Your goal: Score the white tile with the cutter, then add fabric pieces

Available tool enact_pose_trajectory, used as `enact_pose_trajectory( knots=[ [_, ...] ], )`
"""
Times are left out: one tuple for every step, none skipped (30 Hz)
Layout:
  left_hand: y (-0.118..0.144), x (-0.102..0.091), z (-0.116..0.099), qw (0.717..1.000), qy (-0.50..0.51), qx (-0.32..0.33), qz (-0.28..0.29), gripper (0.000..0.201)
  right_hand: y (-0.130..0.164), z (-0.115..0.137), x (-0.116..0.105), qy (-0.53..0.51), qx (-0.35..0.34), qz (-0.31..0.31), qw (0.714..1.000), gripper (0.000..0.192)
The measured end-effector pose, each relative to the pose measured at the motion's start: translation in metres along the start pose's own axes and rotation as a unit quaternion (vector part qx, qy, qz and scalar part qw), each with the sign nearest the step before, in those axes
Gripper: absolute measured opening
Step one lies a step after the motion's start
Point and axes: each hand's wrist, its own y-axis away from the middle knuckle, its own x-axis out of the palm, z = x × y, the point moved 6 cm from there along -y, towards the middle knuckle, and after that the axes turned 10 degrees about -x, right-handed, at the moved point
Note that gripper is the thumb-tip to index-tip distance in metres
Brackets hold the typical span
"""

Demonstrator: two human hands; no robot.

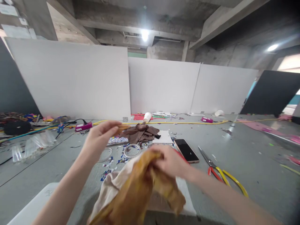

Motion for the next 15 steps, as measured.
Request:
enact_pose_trajectory(
  knots=[
    [0.001, -0.011, -0.003, 0.997, 0.055, 0.003, -0.046, 0.029, -0.011, -0.019, -0.025, -0.056, 0.017, -0.131, 0.990, 0.031],
    [0.002, -0.020, -0.005, 0.992, 0.104, 0.006, -0.074, 0.027, -0.022, -0.039, -0.045, -0.057, 0.031, -0.194, 0.979, 0.033],
    [0.002, -0.025, -0.006, 0.986, 0.142, 0.005, -0.088, 0.026, -0.029, -0.062, -0.069, -0.068, 0.063, -0.311, 0.946, 0.030],
    [0.003, -0.029, -0.005, 0.982, 0.161, 0.002, -0.094, 0.024, -0.038, -0.082, -0.086, -0.057, 0.081, -0.360, 0.928, 0.031],
    [0.002, -0.029, -0.005, 0.982, 0.167, -0.004, -0.090, 0.024, -0.049, -0.101, -0.100, -0.048, 0.091, -0.383, 0.918, 0.033],
    [0.002, -0.027, -0.004, 0.983, 0.164, -0.012, -0.079, 0.024, -0.057, -0.117, -0.112, -0.036, 0.100, -0.400, 0.910, 0.035],
    [0.002, -0.022, -0.003, 0.986, 0.151, -0.018, -0.062, 0.025, -0.064, -0.131, -0.120, -0.022, 0.110, -0.411, 0.905, 0.037],
    [0.003, -0.015, -0.002, 0.991, 0.126, -0.023, -0.035, 0.025, -0.070, -0.142, -0.124, -0.008, 0.116, -0.411, 0.904, 0.039],
    [0.003, -0.005, -0.001, 0.995, 0.093, -0.024, 0.001, 0.025, -0.075, -0.151, -0.124, 0.004, 0.119, -0.400, 0.909, 0.041],
    [0.005, 0.008, 0.001, 0.997, 0.054, -0.021, 0.047, 0.024, -0.079, -0.158, -0.119, 0.015, 0.121, -0.378, 0.918, 0.045],
    [0.008, 0.022, 0.004, 0.995, 0.011, -0.016, 0.103, 0.022, -0.081, -0.164, -0.111, 0.024, 0.125, -0.348, 0.929, 0.052],
    [0.012, 0.038, 0.007, 0.986, -0.031, -0.009, 0.163, 0.021, -0.081, -0.167, -0.100, 0.032, 0.131, -0.315, 0.940, 0.060],
    [0.017, 0.053, 0.011, 0.975, -0.065, 0.009, 0.210, 0.021, -0.080, -0.169, -0.088, 0.040, 0.138, -0.280, 0.949, 0.066],
    [0.023, 0.067, 0.016, 0.964, -0.096, 0.027, 0.247, 0.019, -0.077, -0.169, -0.075, 0.047, 0.144, -0.243, 0.958, 0.068],
    [0.030, 0.081, 0.022, 0.948, -0.137, 0.041, 0.284, 0.020, -0.073, -0.167, -0.063, 0.053, 0.144, -0.207, 0.966, 0.066]
  ],
)
